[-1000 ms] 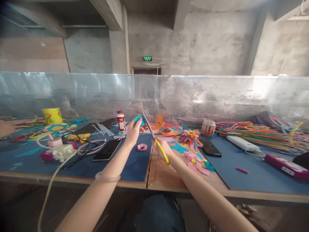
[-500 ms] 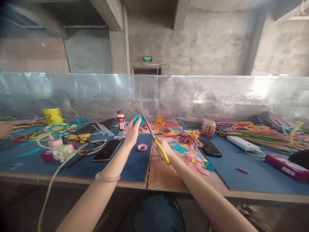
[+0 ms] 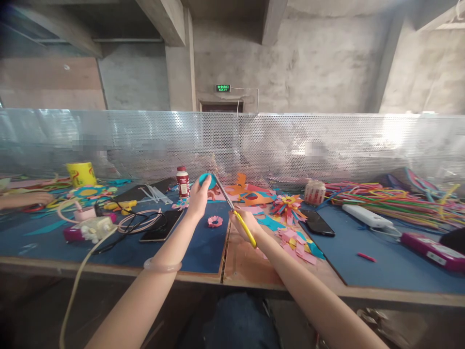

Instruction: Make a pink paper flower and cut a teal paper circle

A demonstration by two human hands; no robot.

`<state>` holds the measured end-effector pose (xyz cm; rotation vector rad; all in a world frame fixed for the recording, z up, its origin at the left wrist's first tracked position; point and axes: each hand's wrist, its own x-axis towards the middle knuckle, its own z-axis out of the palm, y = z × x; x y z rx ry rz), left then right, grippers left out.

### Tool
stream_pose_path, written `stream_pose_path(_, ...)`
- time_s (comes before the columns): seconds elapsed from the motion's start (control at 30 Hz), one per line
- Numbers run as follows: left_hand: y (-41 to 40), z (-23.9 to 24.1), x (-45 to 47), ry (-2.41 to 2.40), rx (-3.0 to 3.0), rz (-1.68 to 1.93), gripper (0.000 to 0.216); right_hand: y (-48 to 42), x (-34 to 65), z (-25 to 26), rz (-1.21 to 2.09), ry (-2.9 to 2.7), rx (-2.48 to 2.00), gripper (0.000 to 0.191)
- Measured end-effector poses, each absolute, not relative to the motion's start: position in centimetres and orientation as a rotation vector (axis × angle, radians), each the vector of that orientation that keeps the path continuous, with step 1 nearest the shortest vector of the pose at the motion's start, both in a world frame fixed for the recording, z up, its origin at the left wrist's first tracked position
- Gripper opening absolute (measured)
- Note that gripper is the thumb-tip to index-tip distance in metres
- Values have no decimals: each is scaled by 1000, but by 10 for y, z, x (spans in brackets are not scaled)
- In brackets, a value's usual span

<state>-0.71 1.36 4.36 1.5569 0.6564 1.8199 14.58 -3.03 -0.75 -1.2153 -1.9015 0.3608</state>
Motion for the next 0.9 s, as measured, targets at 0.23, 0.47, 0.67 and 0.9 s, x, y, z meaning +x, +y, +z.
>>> stream_pose_path(0.23,17,43,-8,658,1532,1825,30,-30,148,-7,361,-1941,-1198,27)
stream_pose_path(0.47,20,41,-8,646,1537,1837,31,-31,148,-7,380,-1964,-1185,24)
stream_pose_path(0.67,23,40,-8,628,1529,1844,33,-28,148,-10,379,-1965,-1183,25)
stream_pose_path(0.9,22,40,-9,586,1526,1827,31,-29,150,-9,358,-1970,-1182,24)
